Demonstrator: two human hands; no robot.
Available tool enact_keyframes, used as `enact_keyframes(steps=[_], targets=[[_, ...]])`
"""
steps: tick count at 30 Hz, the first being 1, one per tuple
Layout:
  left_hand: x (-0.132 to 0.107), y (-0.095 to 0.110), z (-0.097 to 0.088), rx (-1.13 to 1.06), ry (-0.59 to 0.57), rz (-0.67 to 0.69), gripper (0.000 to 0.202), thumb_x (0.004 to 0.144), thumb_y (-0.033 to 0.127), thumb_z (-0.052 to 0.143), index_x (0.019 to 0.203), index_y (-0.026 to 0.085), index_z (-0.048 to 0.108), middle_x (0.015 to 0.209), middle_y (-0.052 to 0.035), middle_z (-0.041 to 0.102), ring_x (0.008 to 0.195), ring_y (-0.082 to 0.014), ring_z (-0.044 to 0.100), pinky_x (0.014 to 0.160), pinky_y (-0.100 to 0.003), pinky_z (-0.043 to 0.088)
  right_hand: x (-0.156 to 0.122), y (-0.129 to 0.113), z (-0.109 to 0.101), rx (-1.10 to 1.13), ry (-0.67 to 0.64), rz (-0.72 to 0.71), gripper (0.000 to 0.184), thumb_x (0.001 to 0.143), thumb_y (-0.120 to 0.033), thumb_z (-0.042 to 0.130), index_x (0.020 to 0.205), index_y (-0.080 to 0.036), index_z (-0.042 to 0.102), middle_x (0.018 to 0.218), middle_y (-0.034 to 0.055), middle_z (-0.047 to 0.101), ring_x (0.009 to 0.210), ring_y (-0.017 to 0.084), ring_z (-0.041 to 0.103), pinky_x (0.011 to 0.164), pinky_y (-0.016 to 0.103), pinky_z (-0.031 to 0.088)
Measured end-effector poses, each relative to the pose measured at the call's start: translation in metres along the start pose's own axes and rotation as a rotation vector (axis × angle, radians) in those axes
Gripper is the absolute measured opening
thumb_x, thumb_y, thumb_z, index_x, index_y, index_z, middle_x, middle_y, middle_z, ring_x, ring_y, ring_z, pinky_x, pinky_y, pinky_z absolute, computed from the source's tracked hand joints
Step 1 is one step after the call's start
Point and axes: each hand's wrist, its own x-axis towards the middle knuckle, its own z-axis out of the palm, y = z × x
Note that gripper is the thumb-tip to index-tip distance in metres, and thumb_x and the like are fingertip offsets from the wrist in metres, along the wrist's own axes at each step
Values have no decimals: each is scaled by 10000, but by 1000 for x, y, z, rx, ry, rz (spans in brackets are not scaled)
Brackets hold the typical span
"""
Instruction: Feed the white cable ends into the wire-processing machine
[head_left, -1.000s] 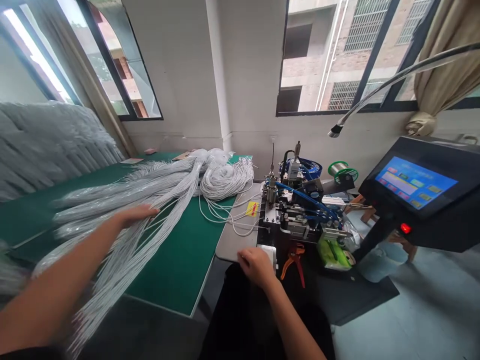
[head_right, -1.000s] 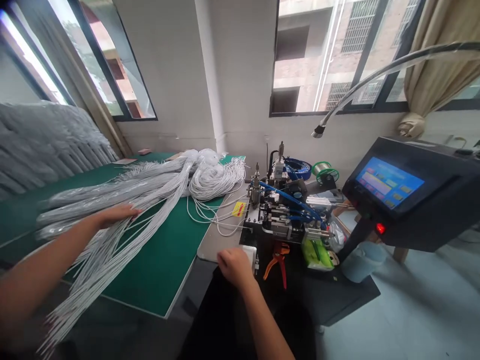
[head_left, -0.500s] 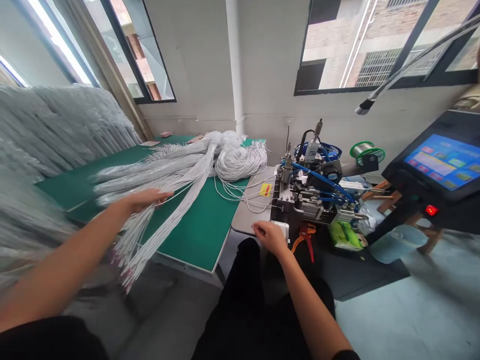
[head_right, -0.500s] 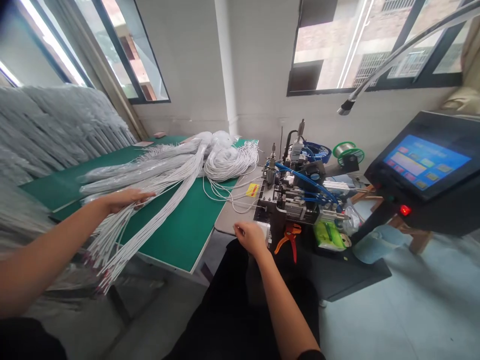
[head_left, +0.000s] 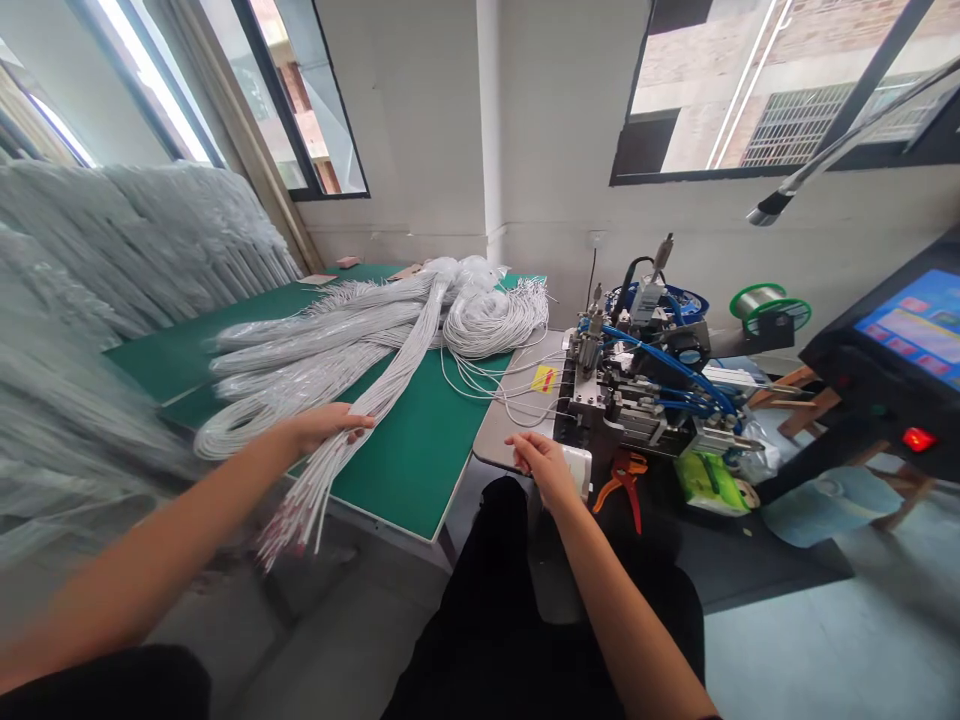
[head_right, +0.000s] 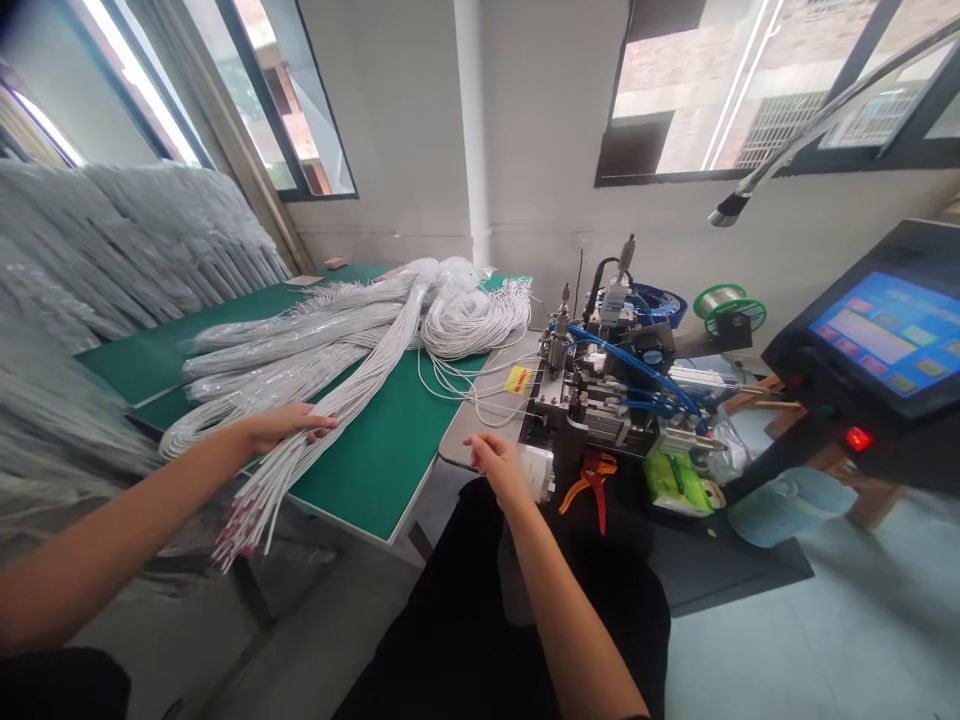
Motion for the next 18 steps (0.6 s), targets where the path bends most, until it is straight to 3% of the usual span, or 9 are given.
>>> enact_keyframes(steps=[3,6,9,14,18], targets=[[-4,5,25,-96,-165,-36,397,574,479,727,684,174,500,577,19,525,500,-107,475,452,-231,366,5,5,26,156,-146,130,281,721,-424,666,780,-149,677,549,-27,569,447,70,434,471,206,311],[-12,10,52,-146,-159,8,341,651,441,656,771,197,450,555,62,466,460,-91,443,429,-214,315,12,13,54,338,-269,325,345,653,-374,732,896,-152,629,649,4,659,529,93,575,511,195,387],[-25,11,84,-159,-134,62,293,698,387,626,826,210,431,538,75,463,456,-98,458,432,-217,318,18,19,77,458,-281,419,441,632,-328,760,984,-168,548,738,44,711,620,131,654,550,207,445],[-50,6,135,-188,-125,86,252,751,363,569,883,215,414,490,77,469,432,-106,455,443,-235,352,21,22,81,551,-252,450,430,666,-320,754,995,-176,517,785,59,717,668,146,683,581,219,473],[-65,7,153,-298,-156,91,269,759,370,570,939,220,438,473,71,468,424,-119,472,438,-239,343,24,23,77,559,-236,450,371,729,-434,692,949,-194,514,755,46,697,677,162,684,611,248,490]])
